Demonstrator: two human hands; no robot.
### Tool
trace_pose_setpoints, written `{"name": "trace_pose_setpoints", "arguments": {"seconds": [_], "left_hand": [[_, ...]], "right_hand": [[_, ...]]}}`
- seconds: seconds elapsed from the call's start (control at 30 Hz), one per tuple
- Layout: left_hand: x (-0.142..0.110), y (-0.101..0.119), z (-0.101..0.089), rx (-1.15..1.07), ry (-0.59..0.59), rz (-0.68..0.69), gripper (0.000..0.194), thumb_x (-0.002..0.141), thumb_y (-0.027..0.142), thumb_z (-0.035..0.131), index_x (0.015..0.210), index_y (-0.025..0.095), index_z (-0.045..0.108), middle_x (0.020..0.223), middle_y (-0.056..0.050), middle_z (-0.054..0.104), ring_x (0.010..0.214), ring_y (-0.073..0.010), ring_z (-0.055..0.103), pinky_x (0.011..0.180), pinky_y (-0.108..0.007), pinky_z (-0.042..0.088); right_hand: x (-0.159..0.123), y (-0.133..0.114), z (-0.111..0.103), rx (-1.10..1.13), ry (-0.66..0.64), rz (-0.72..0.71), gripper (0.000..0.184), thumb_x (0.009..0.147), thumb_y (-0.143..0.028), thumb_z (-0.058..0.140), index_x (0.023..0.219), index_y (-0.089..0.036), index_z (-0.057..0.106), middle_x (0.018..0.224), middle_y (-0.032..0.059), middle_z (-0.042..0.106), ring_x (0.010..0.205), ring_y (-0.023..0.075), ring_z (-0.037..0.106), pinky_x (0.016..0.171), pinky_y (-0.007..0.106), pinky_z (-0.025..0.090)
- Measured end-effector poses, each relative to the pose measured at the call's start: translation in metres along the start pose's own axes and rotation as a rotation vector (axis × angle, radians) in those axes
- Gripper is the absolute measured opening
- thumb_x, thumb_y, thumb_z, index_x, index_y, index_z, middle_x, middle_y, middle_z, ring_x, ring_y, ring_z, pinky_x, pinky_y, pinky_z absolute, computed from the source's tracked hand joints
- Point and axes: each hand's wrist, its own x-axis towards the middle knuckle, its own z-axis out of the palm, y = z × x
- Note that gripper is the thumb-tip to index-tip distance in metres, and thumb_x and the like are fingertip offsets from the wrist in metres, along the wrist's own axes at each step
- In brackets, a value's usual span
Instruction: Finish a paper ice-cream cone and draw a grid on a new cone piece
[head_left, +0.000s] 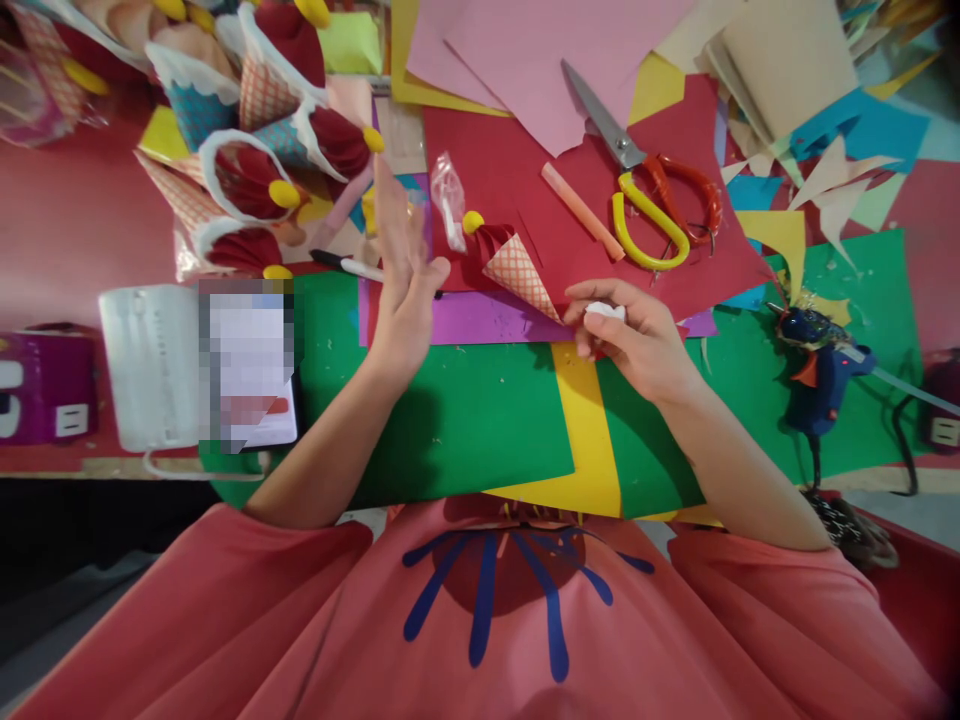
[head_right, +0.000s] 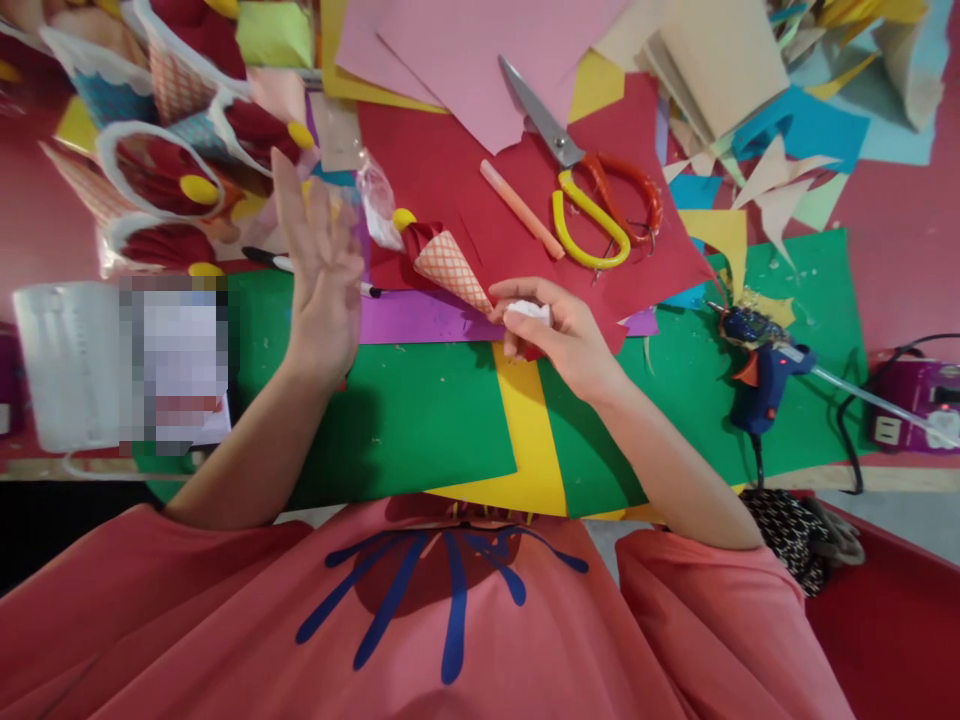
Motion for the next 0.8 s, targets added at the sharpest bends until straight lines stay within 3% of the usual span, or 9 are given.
{"name": "trace_pose_setpoints", "arguments": {"seconds": [0.13,0.3,0.43,0.63,0.73,0.8], "left_hand": [[-0.002,0.013,0.009,0.025,0.156,0.073,0.055,0.096,0.059,0.047,0.144,0.048,0.025,0.159,0.018,0.021,0.154,-0.0188,0.004,0.129,-0.04,0.011],[-0.005,0.027,0.013,0.123,0.225,0.113,0.049,0.097,0.059,0.045,0.142,0.049,0.029,0.157,0.017,0.026,0.153,-0.0191,0.015,0.128,-0.043,0.02],[-0.008,0.035,0.017,0.135,0.206,0.079,0.045,0.096,0.058,0.046,0.139,0.053,0.035,0.156,0.012,0.034,0.149,-0.0204,0.03,0.122,-0.044,0.033],[-0.014,0.044,0.025,0.113,0.174,0.123,0.041,0.096,0.049,0.049,0.137,0.049,0.045,0.147,0.004,0.048,0.141,-0.0217,0.042,0.119,-0.044,0.036],[-0.018,0.049,0.027,0.184,0.111,0.158,0.04,0.097,0.049,0.046,0.137,0.044,0.048,0.144,0.0,0.052,0.138,-0.0234,0.046,0.116,-0.046,0.039],[-0.02,0.051,0.028,0.233,0.043,0.203,0.041,0.097,0.046,0.047,0.137,0.039,0.048,0.14,-0.002,0.056,0.134,-0.0237,0.05,0.114,-0.047,0.041]], "right_hand": [[-0.001,-0.003,0.006,0.103,-0.055,0.053,0.031,0.082,-0.048,0.069,0.093,-0.019,0.065,0.08,-0.0017,0.065,0.051,0.0047,0.057,0.045,0.018,0.044],[0.002,-0.003,0.01,0.176,0.023,0.14,0.056,0.076,-0.069,0.066,0.058,-0.018,0.053,0.046,-0.0087,0.035,0.033,0.0014,0.027,0.032,0.017,0.016],[0.004,-0.007,0.009,0.238,0.025,0.25,0.07,0.073,-0.078,0.061,0.046,-0.02,0.031,0.041,-0.0102,0.02,0.032,0.0017,0.015,0.031,0.018,0.011],[0.004,-0.006,0.005,0.288,-0.009,0.275,0.068,0.077,-0.075,0.058,0.048,-0.021,0.028,0.04,-0.0101,0.022,0.031,0.0028,0.015,0.03,0.019,0.017],[0.005,-0.002,0.008,0.306,-0.02,0.192,0.061,0.079,-0.08,0.049,0.06,-0.022,0.049,0.05,-0.0048,0.047,0.037,0.0071,0.04,0.038,0.021,0.037],[0.006,0.001,0.01,0.243,-0.071,0.137,0.064,0.082,-0.081,0.037,0.082,-0.023,0.064,0.074,0.0031,0.068,0.061,0.015,0.063,0.056,0.028,0.053]]}}
